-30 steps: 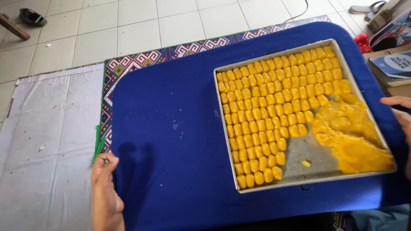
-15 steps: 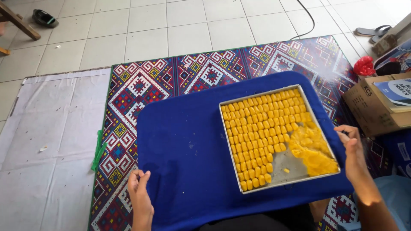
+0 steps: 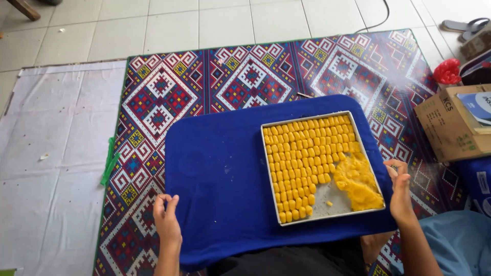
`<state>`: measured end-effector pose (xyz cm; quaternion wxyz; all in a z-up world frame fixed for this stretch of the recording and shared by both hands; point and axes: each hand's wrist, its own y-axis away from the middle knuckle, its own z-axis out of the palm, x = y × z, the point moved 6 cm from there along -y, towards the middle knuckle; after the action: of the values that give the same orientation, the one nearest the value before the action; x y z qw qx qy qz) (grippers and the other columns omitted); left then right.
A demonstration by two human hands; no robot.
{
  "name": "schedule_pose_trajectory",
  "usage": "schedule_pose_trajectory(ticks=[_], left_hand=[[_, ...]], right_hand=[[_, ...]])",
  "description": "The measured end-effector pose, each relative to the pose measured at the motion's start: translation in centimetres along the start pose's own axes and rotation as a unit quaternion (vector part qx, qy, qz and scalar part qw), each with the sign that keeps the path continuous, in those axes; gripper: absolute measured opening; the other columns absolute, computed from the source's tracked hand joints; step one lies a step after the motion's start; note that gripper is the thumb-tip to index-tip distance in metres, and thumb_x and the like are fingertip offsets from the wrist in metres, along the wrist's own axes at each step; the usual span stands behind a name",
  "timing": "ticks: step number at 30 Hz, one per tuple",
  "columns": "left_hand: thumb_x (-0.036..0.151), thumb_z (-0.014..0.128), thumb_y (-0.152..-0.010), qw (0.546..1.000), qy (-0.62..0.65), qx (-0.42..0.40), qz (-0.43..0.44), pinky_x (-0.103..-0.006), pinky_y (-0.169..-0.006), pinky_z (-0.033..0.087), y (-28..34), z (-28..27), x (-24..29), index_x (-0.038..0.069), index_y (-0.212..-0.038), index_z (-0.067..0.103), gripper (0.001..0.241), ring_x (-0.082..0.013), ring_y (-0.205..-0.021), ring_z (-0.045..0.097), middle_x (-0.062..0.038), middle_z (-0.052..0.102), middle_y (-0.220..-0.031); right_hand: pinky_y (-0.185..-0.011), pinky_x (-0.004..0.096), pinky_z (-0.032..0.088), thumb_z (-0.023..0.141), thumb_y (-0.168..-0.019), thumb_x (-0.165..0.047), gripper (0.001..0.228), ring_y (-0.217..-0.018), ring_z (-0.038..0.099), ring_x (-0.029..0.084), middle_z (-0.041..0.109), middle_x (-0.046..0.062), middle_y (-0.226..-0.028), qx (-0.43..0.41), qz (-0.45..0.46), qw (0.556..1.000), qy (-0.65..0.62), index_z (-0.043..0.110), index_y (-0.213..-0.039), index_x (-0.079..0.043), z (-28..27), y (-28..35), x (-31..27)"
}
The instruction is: Shaping small pieces of yellow dough into cylinders and arranging them in a baking tray while sitting on the floor.
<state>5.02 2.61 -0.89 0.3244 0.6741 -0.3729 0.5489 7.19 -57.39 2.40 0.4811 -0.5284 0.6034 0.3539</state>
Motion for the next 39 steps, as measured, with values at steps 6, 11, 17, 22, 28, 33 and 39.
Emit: schedule_pose_trajectory(ticks=[6,11,17,22,28,33,39], left_hand=[[0.017,0.057,-0.096,0.999,0.052,-0.004,0.011,-0.0218,-0.078,0.027,1.3,0.9,0.7,0.013,-0.089,0.047,0.013,-0.0076,-0.082,0.032,0.004,0.039,-0.088],[0.015,0.055,-0.097,0.998,0.06,-0.005,0.007,-0.0226,-0.086,0.029,2.9,1.6,1.3,0.013,-0.089,0.047,0.011,-0.0087,-0.086,0.036,0.003,0.043,-0.089],[0.023,0.061,-0.093,0.974,-0.224,0.003,0.017,-0.0496,-0.096,0.014,4.7,4.5,5.2,0.012,-0.105,0.049,0.02,-0.0325,-0.112,0.022,-0.012,0.032,-0.12],[0.014,0.062,-0.084,0.904,-0.337,-0.051,0.258,-0.0464,-0.095,0.035,10.2,15.1,14.7,0.011,-0.108,0.065,0.024,-0.0304,-0.106,0.049,-0.012,0.055,-0.11],[0.02,0.042,-0.102,0.888,-0.298,-0.34,0.085,-0.0498,-0.063,0.055,12.0,23.7,10.6,0.002,-0.132,0.037,0.035,-0.0393,-0.065,0.071,-0.019,0.071,-0.078],[0.007,0.052,-0.093,0.927,-0.225,-0.28,0.108,-0.0437,-0.069,0.054,11.4,23.1,8.1,0.0,-0.133,0.041,0.042,-0.0291,-0.07,0.068,-0.009,0.062,-0.084],[0.017,0.055,-0.093,0.943,-0.229,-0.238,0.033,-0.0572,-0.085,0.053,9.8,15.3,9.8,0.013,-0.13,0.046,0.039,-0.0445,-0.089,0.07,-0.013,0.07,-0.091]], right_hand=[[-0.121,0.046,0.029,0.016,-0.098,-0.082,0.089,-0.141,0.043,0.037,0.044,0.026,-0.146,-0.006,-0.036,0.999,-0.016,0.034,-0.134,-0.003,-1.6,0.2,0.5],[-0.116,0.046,0.033,0.019,-0.098,-0.081,0.086,-0.135,0.048,0.039,0.047,0.034,-0.146,-0.008,-0.026,0.999,-0.037,0.032,-0.135,-0.005,-3.4,1.5,1.4],[-0.11,0.046,0.032,0.025,-0.111,-0.059,0.068,-0.125,0.049,0.038,0.054,0.028,-0.142,0.028,-0.074,0.985,0.155,0.044,-0.142,-0.001,-4.9,2.8,1.0],[-0.099,0.045,0.031,0.017,-0.119,-0.052,0.078,-0.106,0.049,0.036,0.065,0.023,-0.121,0.059,-0.121,0.925,0.356,0.071,-0.133,0.003,-2.0,2.1,-2.8],[-0.093,0.044,0.044,0.026,-0.111,-0.064,0.085,-0.11,0.06,0.039,0.062,0.025,-0.127,0.071,0.073,0.967,0.232,0.065,-0.127,0.01,-2.3,0.1,-0.3],[-0.088,0.039,0.046,0.022,-0.098,-0.081,0.099,-0.107,0.059,0.032,0.059,0.022,-0.12,0.086,0.106,0.98,0.147,0.061,-0.128,0.004,-1.3,0.0,-0.9],[-0.109,0.057,0.036,0.018,-0.108,-0.079,0.09,-0.126,0.052,0.052,0.06,0.028,-0.127,0.03,0.095,0.984,0.145,0.065,-0.134,-0.007,4.1,-0.4,-0.8]])
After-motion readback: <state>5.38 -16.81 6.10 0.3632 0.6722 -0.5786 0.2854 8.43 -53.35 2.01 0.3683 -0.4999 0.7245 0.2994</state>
